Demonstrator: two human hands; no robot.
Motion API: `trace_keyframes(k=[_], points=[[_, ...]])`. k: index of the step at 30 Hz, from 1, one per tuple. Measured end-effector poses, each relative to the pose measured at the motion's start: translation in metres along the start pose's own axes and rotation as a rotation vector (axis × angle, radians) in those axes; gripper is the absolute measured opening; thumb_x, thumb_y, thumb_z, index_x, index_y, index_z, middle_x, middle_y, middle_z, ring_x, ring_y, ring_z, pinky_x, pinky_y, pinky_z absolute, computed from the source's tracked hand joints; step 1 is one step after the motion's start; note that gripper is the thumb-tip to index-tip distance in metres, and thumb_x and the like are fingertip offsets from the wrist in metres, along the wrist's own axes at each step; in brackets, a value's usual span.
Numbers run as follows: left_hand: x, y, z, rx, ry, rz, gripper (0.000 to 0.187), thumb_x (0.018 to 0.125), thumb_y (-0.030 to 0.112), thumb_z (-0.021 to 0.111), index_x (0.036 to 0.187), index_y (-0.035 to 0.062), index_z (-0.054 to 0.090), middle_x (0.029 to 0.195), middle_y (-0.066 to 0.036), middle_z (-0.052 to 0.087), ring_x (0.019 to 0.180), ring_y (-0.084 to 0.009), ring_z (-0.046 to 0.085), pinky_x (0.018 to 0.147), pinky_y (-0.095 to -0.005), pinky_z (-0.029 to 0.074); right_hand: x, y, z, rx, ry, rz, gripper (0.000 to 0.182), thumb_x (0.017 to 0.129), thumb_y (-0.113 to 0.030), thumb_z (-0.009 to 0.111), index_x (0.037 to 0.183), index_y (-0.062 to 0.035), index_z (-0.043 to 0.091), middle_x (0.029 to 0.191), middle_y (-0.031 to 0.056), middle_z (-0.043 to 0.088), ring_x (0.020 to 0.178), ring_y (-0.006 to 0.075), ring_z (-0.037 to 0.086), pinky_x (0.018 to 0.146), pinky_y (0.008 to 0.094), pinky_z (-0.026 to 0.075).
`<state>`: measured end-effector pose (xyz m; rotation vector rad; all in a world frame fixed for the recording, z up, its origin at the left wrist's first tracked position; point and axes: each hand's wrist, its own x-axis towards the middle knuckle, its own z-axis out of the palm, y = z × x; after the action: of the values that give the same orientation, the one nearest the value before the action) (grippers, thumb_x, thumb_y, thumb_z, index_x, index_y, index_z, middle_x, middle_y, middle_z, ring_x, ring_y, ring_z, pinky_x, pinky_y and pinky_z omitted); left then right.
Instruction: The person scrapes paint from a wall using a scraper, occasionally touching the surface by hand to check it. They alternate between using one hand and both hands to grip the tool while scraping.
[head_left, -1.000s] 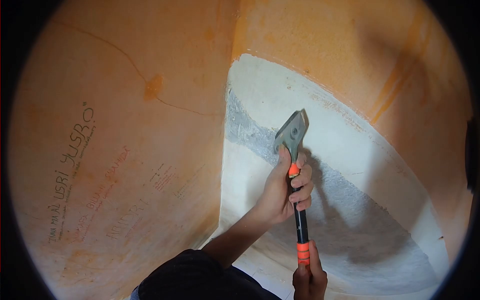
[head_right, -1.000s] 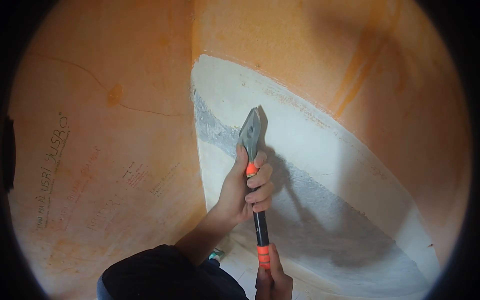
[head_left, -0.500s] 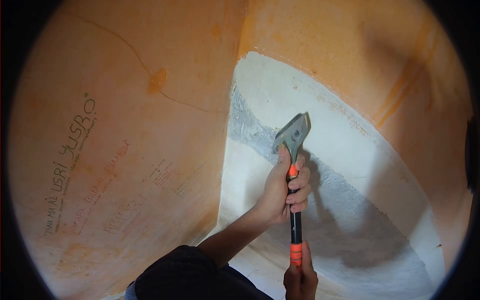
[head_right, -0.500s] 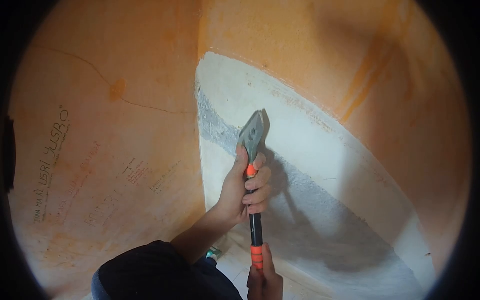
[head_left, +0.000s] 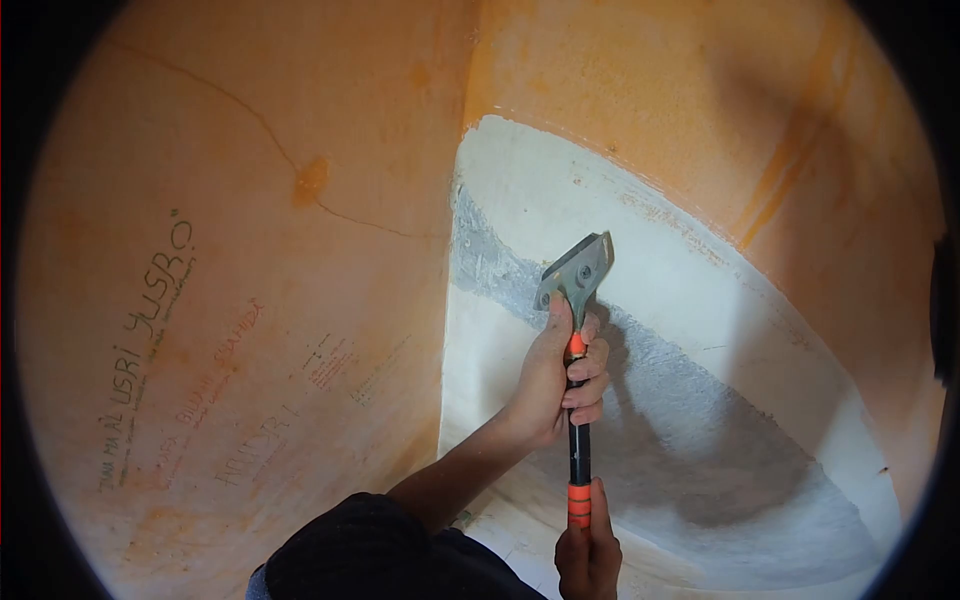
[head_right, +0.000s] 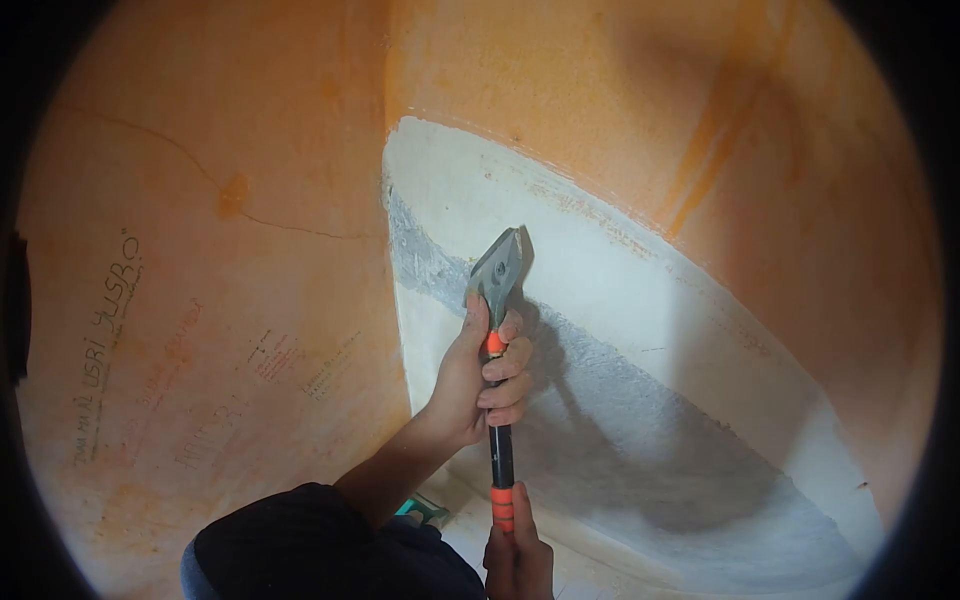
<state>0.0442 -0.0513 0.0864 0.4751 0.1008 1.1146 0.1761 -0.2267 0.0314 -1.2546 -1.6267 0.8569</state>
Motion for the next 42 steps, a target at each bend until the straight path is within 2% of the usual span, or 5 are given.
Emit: trace_keyframes(k=[19,35,39,40,42], points=[[-0.009,0.013,-0.010,0.123,0.021,-0.079,0.049,0.096,0.066,0.028,0.088,0.0192,0.041,0.060,0.007,0.033,0.038,-0.0043,0.025,0.033,-0.0214,0.025,-0.001,0.015,0.050,0.007,0.105,-0.104,0.053,0.103,-0.015,0.044,0.151,-0.0025,0.027,0.066,-0.0047,0.045,0.054,0.0034,0.038,0.051,0.0194,0.034],[-0.010,0.018,-0.018,0.085,0.003,-0.075,0.048,0.095,0.067,0.030,0.086,0.0203,0.040,0.059,0.009,0.033,0.038,-0.0038,0.025,0.033,-0.0214,0.024,-0.006,-0.001,0.041,0.077,0.051,0.180,0.056,0.099,-0.010,0.041,0.150,0.0027,0.020,0.060,0.0000,0.049,0.052,0.0063,0.047,0.051,0.0235,0.040],[-0.005,0.020,-0.025,0.056,-0.023,-0.042,0.048,0.095,0.067,0.031,0.085,0.0205,0.040,0.059,0.009,0.034,0.038,-0.0041,0.026,0.032,-0.0218,0.024,0.014,-0.007,0.045,0.056,0.010,0.118,0.057,0.099,-0.010,0.041,0.151,0.0009,0.019,0.059,0.0014,0.050,0.052,0.0076,0.049,0.052,0.0249,0.043],[-0.006,0.018,-0.025,0.033,-0.015,-0.053,0.047,0.096,0.066,0.030,0.086,0.0209,0.042,0.058,0.009,0.034,0.037,-0.0042,0.025,0.032,-0.0218,0.023,0.015,-0.003,0.045,-0.062,0.097,-0.172,0.050,0.102,-0.013,0.044,0.150,-0.0062,0.032,0.067,-0.0005,0.051,0.055,0.0071,0.045,0.052,0.0232,0.039],[-0.004,0.022,-0.023,0.025,-0.016,-0.056,0.047,0.097,0.064,0.029,0.087,0.0214,0.044,0.058,0.009,0.034,0.037,-0.0042,0.024,0.031,-0.0219,0.022,0.003,-0.003,0.043,-0.011,0.103,-0.093,0.050,0.102,-0.014,0.044,0.150,-0.0067,0.031,0.066,0.0007,0.052,0.055,0.0081,0.046,0.052,0.0242,0.041]])
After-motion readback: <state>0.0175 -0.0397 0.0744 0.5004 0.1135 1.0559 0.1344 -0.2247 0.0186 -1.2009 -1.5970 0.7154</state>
